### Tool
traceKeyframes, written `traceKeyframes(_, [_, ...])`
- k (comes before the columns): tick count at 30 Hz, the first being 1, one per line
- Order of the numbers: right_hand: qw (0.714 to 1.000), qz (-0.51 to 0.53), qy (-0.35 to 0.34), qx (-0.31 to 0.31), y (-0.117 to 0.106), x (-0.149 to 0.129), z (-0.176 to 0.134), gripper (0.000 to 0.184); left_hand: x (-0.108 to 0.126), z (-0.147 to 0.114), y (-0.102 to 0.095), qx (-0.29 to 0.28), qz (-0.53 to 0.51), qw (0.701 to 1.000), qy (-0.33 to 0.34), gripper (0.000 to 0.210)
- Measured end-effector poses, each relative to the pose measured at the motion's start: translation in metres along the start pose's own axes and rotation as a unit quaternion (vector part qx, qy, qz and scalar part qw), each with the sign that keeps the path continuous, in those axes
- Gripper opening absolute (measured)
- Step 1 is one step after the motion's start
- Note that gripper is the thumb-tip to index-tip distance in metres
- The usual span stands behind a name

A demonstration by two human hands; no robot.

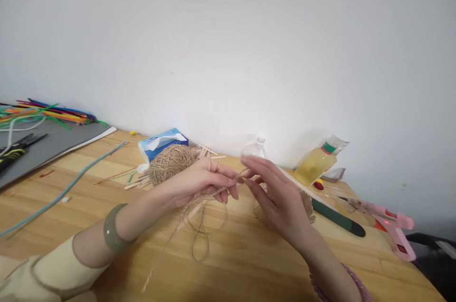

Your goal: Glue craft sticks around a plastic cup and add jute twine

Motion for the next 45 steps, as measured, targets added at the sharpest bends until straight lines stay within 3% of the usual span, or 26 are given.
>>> traceKeyframes(5, [0.985, 0.066, 0.155, 0.037, -0.004, 0.017, -0.001, 0.012, -0.009, 0.004, 0.002, -0.006, 0.067, 0.998, -0.002, 0.019])
traceKeyframes(7, [0.959, 0.139, 0.243, 0.035, -0.004, 0.027, -0.002, 0.012, -0.005, 0.005, 0.002, 0.008, 0.126, 0.992, 0.021, 0.013])
traceKeyframes(9, [0.915, 0.232, 0.329, 0.021, -0.002, 0.038, -0.004, 0.013, 0.0, 0.005, 0.003, 0.023, 0.171, 0.984, 0.042, 0.008])
traceKeyframes(11, [0.881, 0.287, 0.376, 0.004, 0.0, 0.044, -0.006, 0.012, 0.003, 0.004, 0.004, 0.032, 0.194, 0.979, 0.054, 0.01])
traceKeyframes(12, [0.881, 0.288, 0.377, -0.005, 0.001, 0.045, -0.005, 0.009, 0.003, 0.003, 0.004, 0.029, 0.196, 0.979, 0.057, 0.01])
traceKeyframes(14, [0.913, 0.225, 0.339, -0.013, -0.001, 0.043, -0.003, 0.005, 0.003, 0.002, 0.006, 0.015, 0.187, 0.98, 0.066, 0.011])
traceKeyframes(17, [0.973, 0.038, 0.227, 0.018, -0.003, 0.029, -0.002, 0.014, 0.003, 0.001, 0.008, -0.012, 0.188, 0.979, 0.085, 0.01])
traceKeyframes(19, [0.983, -0.097, 0.142, 0.057, -0.003, 0.016, -0.004, 0.018, 0.004, 0.0, 0.008, -0.01, 0.223, 0.969, 0.103, 0.007])
traceKeyframes(21, [0.971, -0.206, 0.081, 0.088, -0.001, 0.006, -0.007, 0.019, 0.006, 0.0, 0.008, -0.003, 0.265, 0.957, 0.121, 0.004])
traceKeyframes(23, [0.956, -0.269, 0.065, 0.097, 0.0, 0.003, -0.009, 0.016, 0.007, -0.001, 0.008, 0.002, 0.302, 0.944, 0.132, 0.003])
traceKeyframes(29, [0.946, -0.301, 0.087, 0.077, 0.003, 0.005, -0.009, 0.013, 0.008, -0.003, 0.012, -0.016, 0.352, 0.923, 0.153, 0.008])
traceKeyframes(38, [0.909, -0.409, -0.013, 0.073, 0.009, -0.011, -0.016, 0.017, 0.008, -0.002, 0.012, -0.029, 0.297, 0.94, 0.167, 0.011])
traceKeyframes(45, [0.919, -0.384, -0.042, 0.076, 0.005, -0.015, -0.017, 0.017, 0.009, -0.002, 0.012, -0.056, 0.224, 0.952, 0.199, 0.012])
Point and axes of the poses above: each hand's wrist, its own z-axis towards the middle knuckle, its own y-axis out of the palm, x = y × z, the point moved 6 cm from there along z, towards the middle knuckle, and after that the axes turned 7 degrees about y, right-handed, at the moved point
